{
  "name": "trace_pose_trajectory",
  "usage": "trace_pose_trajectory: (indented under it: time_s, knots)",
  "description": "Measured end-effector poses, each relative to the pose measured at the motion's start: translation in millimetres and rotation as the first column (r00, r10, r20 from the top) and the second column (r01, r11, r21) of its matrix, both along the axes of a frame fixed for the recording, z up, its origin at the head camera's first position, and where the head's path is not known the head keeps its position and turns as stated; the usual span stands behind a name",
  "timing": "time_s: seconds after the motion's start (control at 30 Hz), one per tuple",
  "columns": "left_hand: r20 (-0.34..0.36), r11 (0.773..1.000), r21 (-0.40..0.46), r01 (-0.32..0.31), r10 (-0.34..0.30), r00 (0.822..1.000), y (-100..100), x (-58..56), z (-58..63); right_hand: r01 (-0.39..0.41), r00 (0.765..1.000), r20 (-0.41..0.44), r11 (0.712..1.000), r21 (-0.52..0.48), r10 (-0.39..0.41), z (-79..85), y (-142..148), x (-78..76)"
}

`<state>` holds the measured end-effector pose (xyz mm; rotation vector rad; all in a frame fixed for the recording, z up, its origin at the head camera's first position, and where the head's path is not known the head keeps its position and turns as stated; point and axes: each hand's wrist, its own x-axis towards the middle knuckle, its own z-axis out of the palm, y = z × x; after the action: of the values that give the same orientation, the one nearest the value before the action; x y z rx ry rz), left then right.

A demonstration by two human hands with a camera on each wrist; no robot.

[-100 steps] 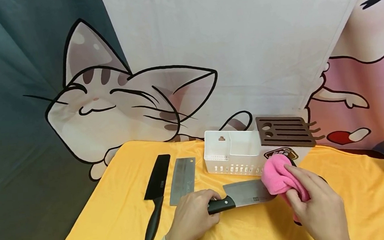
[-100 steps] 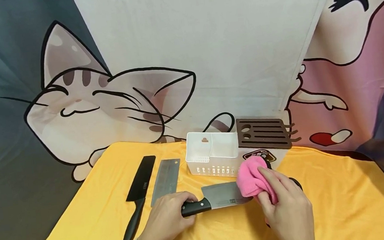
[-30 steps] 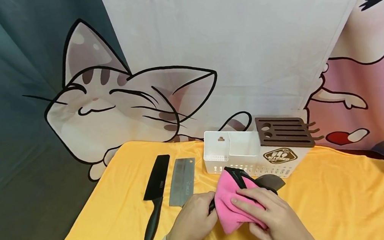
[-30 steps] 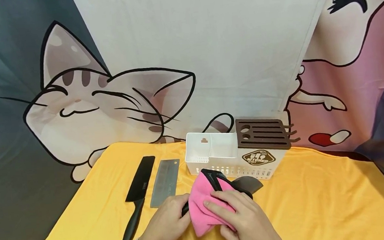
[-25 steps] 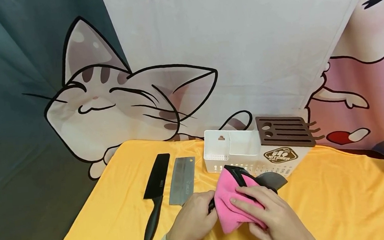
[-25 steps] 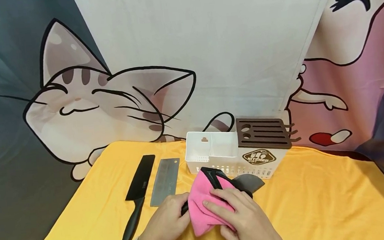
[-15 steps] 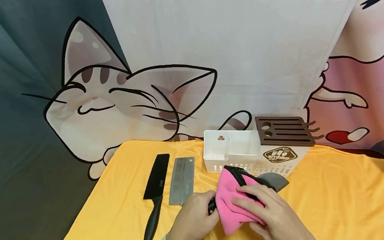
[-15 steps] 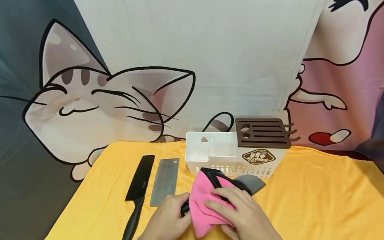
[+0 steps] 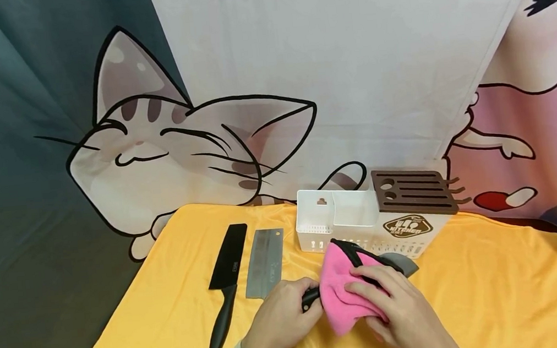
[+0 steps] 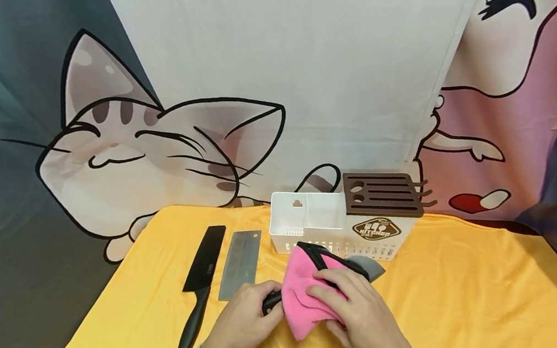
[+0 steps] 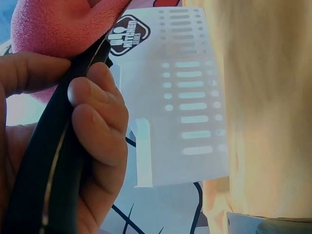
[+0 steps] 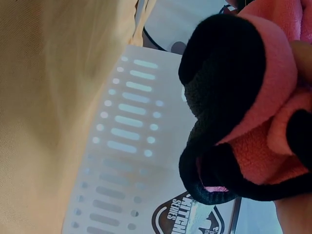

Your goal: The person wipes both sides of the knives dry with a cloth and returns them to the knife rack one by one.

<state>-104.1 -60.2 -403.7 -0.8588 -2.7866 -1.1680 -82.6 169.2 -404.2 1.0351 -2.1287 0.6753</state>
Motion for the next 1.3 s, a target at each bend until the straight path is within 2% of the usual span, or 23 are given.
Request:
trace_pose_trajectory:
  time_s: [0.23, 0.53, 0.97, 1.1, 1.3]
  knots:
    - [0.085, 1.000, -0.017, -0.014, 0.015, 0.996, 0, 0.8, 0.9, 0.046, 0.999, 0.004, 0.998, -0.030, -0.046, 0.3, 4, -0.1]
    - [0.090, 0.999, -0.027, -0.020, 0.022, 0.996, -1, 1.1, 1.6, 0.083, 0.997, 0.010, 0.995, -0.049, -0.083, 2.3, 11, -2.0]
    - [0.119, 0.999, -0.035, -0.028, 0.032, 0.992, -1, -0.2, 3.3, 0.181, 0.981, 0.073, 0.983, -0.035, -0.178, 4.1, 30, -5.3]
    - [0.132, 0.999, -0.028, -0.029, 0.032, 0.991, -2, -0.2, 4.0, 0.228, 0.972, 0.068, 0.973, -0.032, -0.226, 4.4, 36, -5.9]
    - [0.169, 0.999, -0.020, -0.038, 0.041, 0.985, -4, -0.5, 5.0, 0.243, 0.970, 0.039, 0.966, -0.083, -0.241, 5.3, 42, -7.2]
